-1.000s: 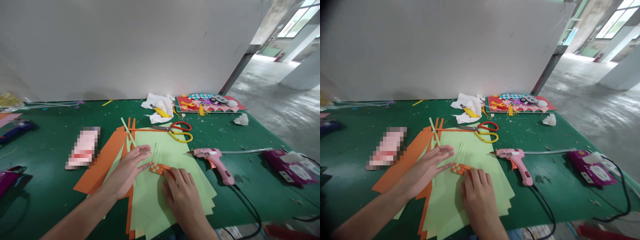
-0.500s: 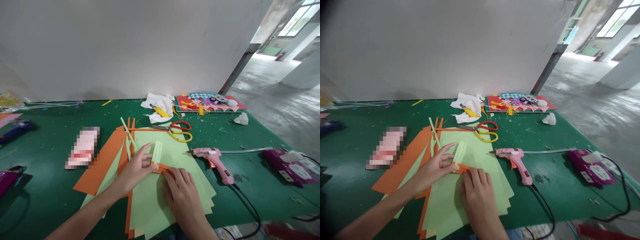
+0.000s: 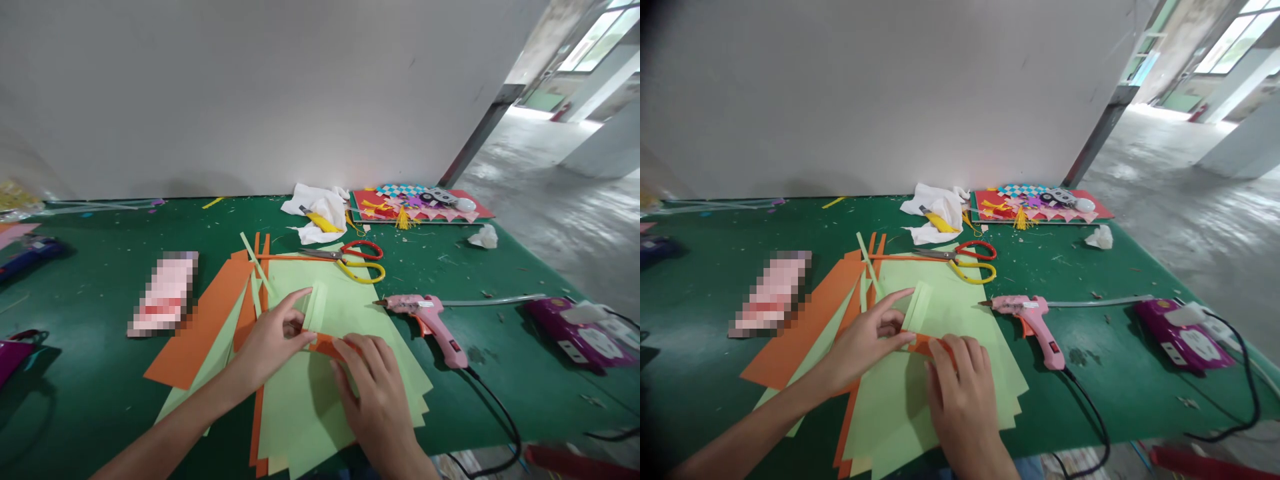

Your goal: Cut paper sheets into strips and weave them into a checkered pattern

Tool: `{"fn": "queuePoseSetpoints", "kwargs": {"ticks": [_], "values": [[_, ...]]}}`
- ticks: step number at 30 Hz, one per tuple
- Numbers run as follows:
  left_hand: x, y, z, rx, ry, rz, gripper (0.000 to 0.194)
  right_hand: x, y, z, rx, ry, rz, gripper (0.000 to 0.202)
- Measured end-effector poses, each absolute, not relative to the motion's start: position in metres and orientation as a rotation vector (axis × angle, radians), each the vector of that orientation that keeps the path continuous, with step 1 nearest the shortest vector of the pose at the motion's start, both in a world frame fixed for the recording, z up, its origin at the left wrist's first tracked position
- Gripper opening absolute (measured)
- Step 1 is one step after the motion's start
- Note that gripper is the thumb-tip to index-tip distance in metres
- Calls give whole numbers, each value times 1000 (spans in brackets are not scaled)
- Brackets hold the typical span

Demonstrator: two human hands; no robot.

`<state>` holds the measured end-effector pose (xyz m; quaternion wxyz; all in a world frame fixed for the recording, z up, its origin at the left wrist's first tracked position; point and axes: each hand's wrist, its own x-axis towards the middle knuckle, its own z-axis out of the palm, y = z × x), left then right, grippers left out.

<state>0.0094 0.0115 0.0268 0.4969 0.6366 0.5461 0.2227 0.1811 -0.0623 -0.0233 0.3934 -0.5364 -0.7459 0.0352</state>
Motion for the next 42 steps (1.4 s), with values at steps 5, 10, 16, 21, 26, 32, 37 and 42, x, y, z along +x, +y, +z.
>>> {"fn": "queuePoseSetpoints", "kwargs": {"ticks": [5,10,16,21,26,32,37,42], "values": [[-1,7,31,1512,1233,509,60,192,-59,-18,-1334,-1648,402,22],[-1,2,38,1500,1211,478,58,190,-50,-10,-1283,-1675,664,14],[3,2,36,1535,1201,500,57,179,-42,-6,-1269,-1713,757,14],[0,0,29,1630,1195,509,52,179,-42,-6,-1285,-1684,805,21],[-1,-3,24,1671,1208,535,51,181,-43,-6,-1283,-1701,830,22],[0,-4,25,1701,1223,509,52,185,-43,0,-1272,-1734,859,24],[-2,-2,29,1617,1193,485,56,192,-43,4,-1290,-1785,871,28],[-10,11,43,1515,1181,480,60,200,-49,2,-1326,-1797,880,35]]}}
